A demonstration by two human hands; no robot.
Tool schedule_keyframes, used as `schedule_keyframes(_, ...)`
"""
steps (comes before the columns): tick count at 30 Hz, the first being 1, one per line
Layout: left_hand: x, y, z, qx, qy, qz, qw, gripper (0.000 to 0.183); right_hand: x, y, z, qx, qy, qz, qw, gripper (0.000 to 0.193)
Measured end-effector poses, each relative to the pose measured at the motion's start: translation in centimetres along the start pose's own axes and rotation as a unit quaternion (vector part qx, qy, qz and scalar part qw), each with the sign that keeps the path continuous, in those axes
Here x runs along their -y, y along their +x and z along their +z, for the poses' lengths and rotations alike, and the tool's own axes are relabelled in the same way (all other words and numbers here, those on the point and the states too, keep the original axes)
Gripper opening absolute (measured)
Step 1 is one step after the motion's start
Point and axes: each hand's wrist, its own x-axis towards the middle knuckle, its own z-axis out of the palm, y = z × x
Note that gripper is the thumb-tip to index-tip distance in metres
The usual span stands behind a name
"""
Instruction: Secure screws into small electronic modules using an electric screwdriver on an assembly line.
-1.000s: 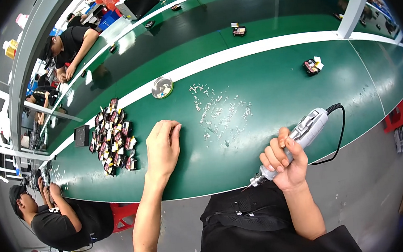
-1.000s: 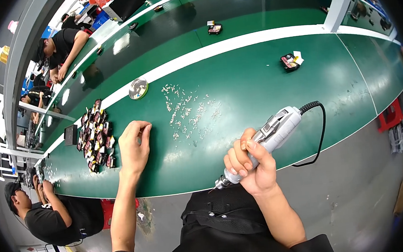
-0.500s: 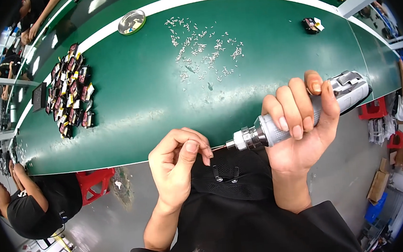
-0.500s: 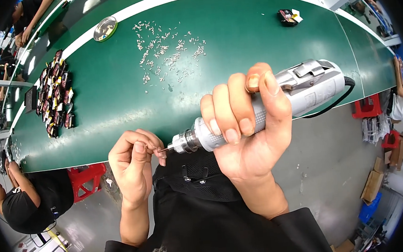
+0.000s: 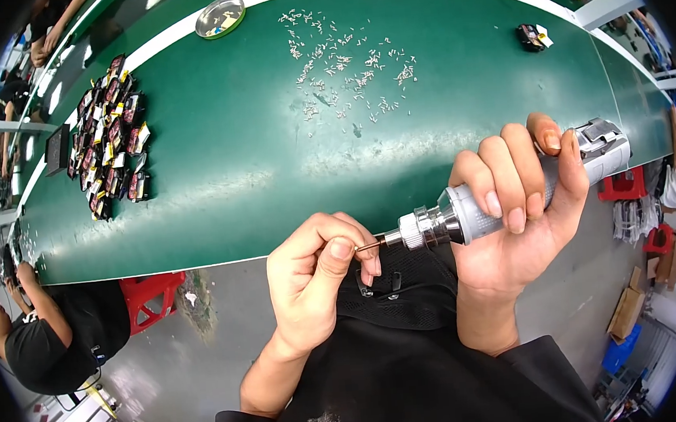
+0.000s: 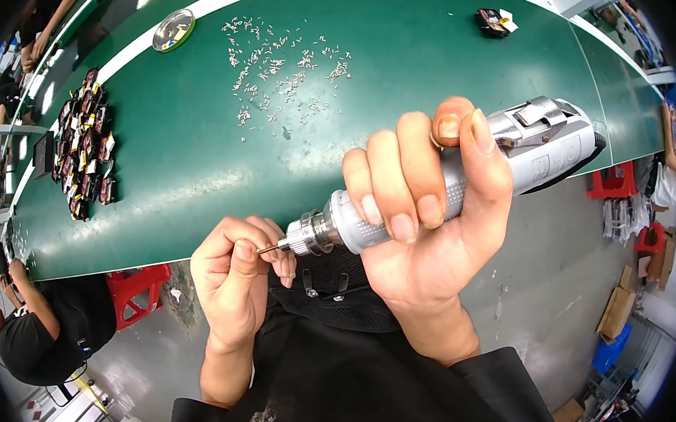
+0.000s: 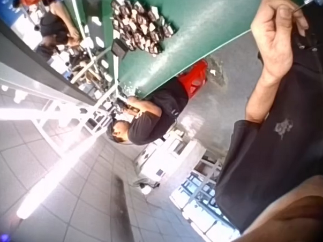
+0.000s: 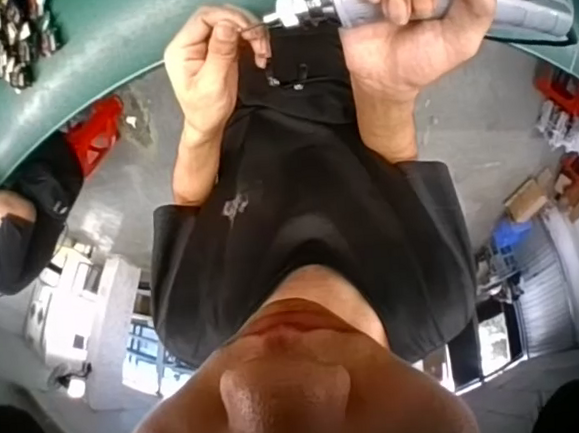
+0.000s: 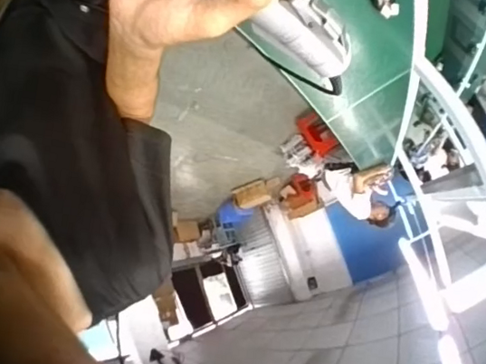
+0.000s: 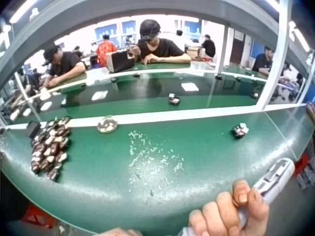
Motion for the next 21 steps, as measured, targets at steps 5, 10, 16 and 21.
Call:
schedule_keyframes(5, 0.1, 0.2, -0.2, 0.008, 0.003, 0.007, 1.0, 0.024, 0.0, 0.2, -0.4, 0.003, 0.013, 0.006, 1.0, 0.019)
schedule_keyframes(10, 0.1, 0.2, -0.2, 0.005, 0.065, 0.024, 0.998, 0.02, 0.2, 0.1, -0.7, 0.019, -0.003, 0.001, 1.0, 0.019)
schedule_keyframes(16, -0.8, 0.5, 0.4, -0.022, 0.281, 0.093, 0.955, 0.013, 0.3, -0.1, -0.4, 0.047, -0.041, -0.006, 0.998, 0.018)
schedule_keyframes(21, -0.1, 0.6, 0.2, 0.005, 0.354, 0.129, 0.926, 0.018, 0.5, 0.0, -0.8, 0.045, -0.054, 0.0, 0.998, 0.018)
